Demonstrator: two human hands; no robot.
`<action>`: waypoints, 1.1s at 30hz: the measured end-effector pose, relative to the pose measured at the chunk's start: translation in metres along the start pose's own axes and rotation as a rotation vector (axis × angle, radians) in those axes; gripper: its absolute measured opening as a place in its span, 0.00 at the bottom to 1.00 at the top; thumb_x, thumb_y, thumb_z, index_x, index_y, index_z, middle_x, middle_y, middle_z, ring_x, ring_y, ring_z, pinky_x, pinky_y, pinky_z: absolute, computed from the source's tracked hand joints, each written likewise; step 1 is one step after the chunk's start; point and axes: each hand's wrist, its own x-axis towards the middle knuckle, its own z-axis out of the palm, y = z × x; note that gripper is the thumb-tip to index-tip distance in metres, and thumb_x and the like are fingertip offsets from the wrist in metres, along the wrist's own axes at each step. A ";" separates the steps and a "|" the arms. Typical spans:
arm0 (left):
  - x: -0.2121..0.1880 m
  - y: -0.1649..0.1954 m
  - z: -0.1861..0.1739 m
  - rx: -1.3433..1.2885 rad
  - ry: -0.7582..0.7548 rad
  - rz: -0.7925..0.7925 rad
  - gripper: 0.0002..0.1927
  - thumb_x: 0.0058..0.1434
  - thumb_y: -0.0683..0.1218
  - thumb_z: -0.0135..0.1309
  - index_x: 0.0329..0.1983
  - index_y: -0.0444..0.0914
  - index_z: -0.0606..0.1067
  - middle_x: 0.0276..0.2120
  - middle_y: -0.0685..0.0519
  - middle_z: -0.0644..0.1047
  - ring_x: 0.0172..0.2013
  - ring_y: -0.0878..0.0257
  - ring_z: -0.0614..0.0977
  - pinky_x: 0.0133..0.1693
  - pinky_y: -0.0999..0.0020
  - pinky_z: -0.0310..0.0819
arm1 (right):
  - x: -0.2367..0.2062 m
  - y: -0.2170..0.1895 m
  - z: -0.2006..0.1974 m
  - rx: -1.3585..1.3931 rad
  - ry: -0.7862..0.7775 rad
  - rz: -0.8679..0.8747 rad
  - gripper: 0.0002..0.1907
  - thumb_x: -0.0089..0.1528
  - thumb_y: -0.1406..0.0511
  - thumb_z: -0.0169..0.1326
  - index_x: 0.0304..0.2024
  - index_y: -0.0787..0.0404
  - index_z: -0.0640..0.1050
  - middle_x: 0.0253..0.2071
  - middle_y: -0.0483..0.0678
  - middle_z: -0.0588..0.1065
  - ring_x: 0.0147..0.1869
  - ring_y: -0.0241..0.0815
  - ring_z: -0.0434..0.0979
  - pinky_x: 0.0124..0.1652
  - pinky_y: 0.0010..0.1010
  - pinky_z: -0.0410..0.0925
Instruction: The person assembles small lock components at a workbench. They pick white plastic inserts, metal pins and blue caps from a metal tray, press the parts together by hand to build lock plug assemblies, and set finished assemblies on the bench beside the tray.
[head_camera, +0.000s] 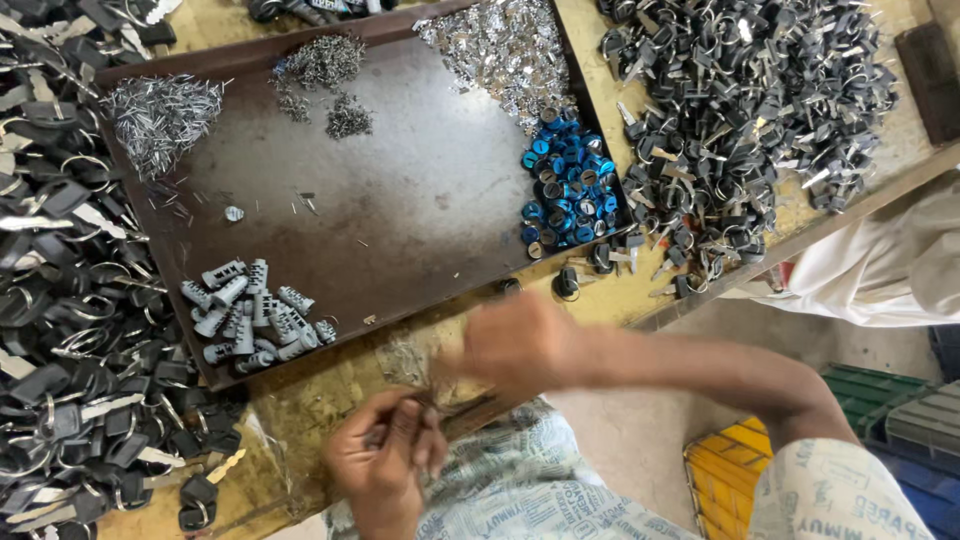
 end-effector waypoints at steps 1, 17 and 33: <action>-0.001 0.000 0.001 0.088 0.127 0.010 0.08 0.63 0.40 0.56 0.37 0.29 0.81 0.22 0.45 0.80 0.12 0.69 0.72 0.10 0.73 0.63 | 0.008 0.015 0.000 -0.124 -0.072 0.117 0.10 0.66 0.72 0.56 0.49 0.61 0.82 0.21 0.43 0.70 0.20 0.36 0.67 0.19 0.31 0.64; 0.007 0.007 0.003 0.244 0.278 0.126 0.06 0.64 0.39 0.59 0.37 0.28 0.78 0.22 0.51 0.76 0.18 0.71 0.71 0.19 0.75 0.62 | 0.120 0.126 0.034 -0.564 -0.011 0.340 0.12 0.54 0.73 0.56 0.41 0.64 0.77 0.49 0.60 0.70 0.54 0.60 0.69 0.47 0.42 0.74; 0.010 0.007 0.003 0.398 0.282 0.104 0.07 0.65 0.40 0.58 0.38 0.28 0.79 0.21 0.48 0.77 0.17 0.70 0.74 0.18 0.74 0.63 | 0.068 0.138 0.001 -0.330 0.126 0.430 0.04 0.64 0.69 0.58 0.38 0.64 0.77 0.37 0.54 0.76 0.43 0.59 0.75 0.41 0.48 0.70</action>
